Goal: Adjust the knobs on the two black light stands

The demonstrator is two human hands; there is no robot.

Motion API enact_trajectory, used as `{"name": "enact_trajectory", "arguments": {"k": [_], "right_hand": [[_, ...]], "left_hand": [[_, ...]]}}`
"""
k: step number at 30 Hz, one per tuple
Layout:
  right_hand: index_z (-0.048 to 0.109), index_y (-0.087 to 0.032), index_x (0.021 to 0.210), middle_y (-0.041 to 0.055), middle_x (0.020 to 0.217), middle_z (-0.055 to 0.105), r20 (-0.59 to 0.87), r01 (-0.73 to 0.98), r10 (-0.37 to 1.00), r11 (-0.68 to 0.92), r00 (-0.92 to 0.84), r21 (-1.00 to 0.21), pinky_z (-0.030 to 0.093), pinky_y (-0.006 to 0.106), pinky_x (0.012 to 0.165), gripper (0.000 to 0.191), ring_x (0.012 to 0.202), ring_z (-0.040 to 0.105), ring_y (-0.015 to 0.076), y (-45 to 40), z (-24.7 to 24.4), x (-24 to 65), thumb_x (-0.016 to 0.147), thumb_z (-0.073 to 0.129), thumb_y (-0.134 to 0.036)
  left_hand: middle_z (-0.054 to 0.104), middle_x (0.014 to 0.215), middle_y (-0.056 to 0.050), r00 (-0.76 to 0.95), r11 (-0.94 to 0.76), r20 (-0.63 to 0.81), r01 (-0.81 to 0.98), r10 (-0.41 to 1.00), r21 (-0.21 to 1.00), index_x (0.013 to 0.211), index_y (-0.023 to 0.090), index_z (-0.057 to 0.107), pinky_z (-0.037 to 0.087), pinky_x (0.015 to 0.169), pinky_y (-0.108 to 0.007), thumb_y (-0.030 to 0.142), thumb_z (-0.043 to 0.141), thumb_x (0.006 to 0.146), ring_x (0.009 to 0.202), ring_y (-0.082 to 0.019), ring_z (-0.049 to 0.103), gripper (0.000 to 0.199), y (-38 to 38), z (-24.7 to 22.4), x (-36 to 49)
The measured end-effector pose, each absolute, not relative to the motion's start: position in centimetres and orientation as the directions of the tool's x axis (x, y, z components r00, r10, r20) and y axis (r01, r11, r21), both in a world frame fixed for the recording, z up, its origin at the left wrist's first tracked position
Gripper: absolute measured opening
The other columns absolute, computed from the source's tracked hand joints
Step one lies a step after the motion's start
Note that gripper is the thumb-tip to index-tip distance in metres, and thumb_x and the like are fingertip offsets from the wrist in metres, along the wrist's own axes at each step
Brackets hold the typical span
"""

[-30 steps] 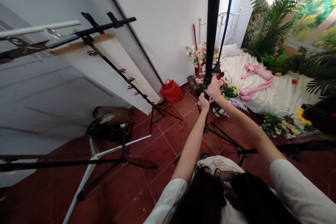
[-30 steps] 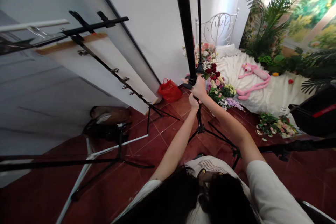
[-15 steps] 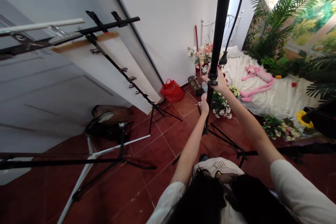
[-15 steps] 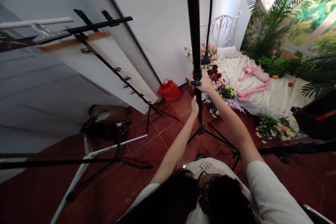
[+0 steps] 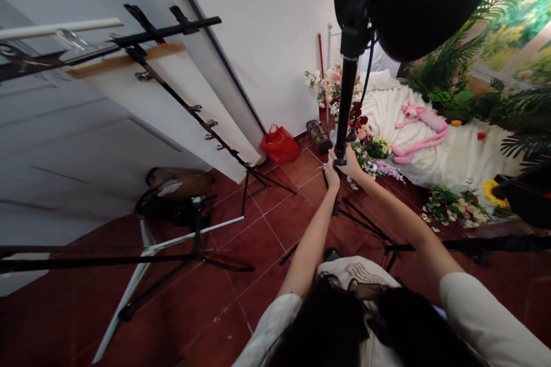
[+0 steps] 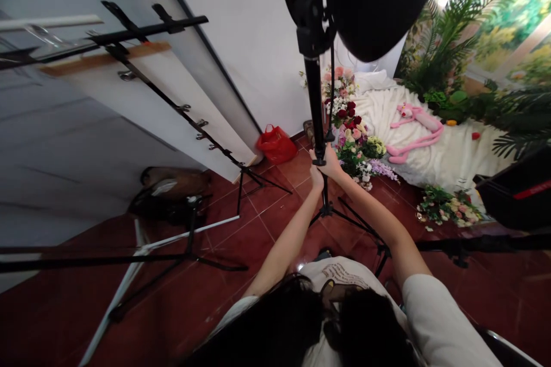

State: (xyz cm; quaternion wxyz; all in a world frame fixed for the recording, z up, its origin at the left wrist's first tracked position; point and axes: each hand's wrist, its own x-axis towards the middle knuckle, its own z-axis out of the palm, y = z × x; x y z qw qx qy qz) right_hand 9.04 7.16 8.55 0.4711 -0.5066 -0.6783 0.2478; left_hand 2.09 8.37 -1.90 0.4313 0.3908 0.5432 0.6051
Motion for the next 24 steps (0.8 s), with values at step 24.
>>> {"name": "enact_trajectory", "arguments": {"k": [24], "right_hand": [[0.053,-0.015,0.151,0.0212,0.16,0.055,0.335,0.633,0.868,0.497,-0.368,-0.593,0.04,0.056,0.128,0.053,0.153,0.05,0.0302,3.1,2.6,15.6,0.098,0.05,-0.022]], "left_hand": [[0.062,0.062,0.0,-0.402,-0.037,-0.04,-0.182,0.915,0.983,0.067,0.022,0.055,0.049,0.064,-0.025,0.028,0.036,0.099,0.06,-0.015,0.061,0.038,8.4,-2.6,3.1]]}}
